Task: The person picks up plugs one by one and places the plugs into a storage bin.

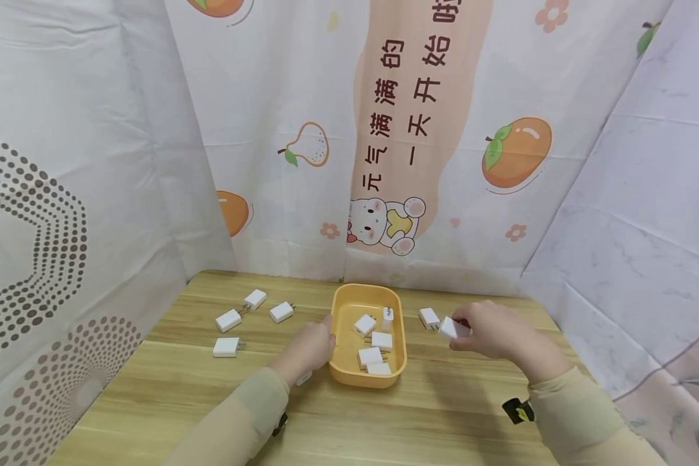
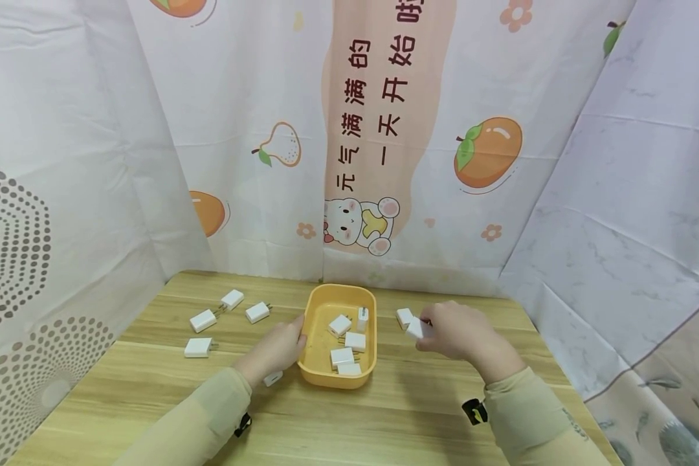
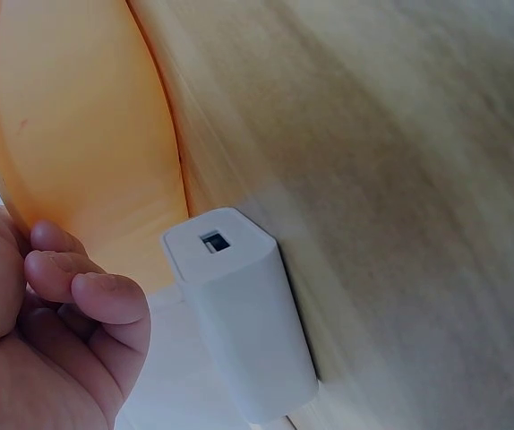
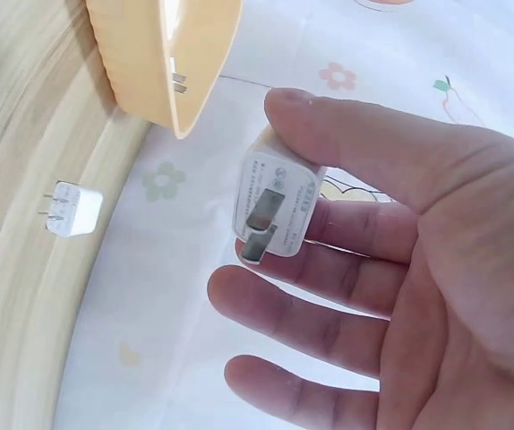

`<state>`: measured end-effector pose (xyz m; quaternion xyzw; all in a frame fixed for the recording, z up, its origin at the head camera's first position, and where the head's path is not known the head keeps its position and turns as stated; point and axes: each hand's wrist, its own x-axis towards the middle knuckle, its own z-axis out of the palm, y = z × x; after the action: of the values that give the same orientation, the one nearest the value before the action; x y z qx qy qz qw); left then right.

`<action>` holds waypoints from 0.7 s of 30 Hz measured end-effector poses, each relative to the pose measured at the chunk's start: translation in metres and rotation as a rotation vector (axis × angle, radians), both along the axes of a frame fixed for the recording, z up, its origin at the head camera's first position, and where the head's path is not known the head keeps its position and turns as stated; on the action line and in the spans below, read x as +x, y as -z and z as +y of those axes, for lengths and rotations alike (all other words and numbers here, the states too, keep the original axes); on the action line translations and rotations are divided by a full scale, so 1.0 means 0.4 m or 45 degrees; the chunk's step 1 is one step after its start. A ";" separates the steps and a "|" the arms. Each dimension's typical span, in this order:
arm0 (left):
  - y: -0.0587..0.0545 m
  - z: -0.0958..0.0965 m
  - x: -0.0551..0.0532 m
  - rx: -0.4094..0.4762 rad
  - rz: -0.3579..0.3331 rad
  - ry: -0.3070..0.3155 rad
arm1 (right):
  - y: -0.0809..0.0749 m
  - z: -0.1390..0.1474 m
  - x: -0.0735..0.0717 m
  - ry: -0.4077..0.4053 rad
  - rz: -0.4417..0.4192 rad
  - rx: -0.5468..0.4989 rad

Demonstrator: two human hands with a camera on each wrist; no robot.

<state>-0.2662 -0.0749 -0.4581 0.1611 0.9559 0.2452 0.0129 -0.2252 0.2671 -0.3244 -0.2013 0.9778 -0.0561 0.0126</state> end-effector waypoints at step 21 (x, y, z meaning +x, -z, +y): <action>-0.002 0.000 0.000 0.010 -0.024 0.003 | 0.015 -0.065 -0.076 -0.015 -0.035 -0.107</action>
<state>-0.2660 -0.0749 -0.4573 0.1600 0.9545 0.2506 0.0215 -0.2554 0.2413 -0.3304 -0.2066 0.9732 -0.0999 0.0177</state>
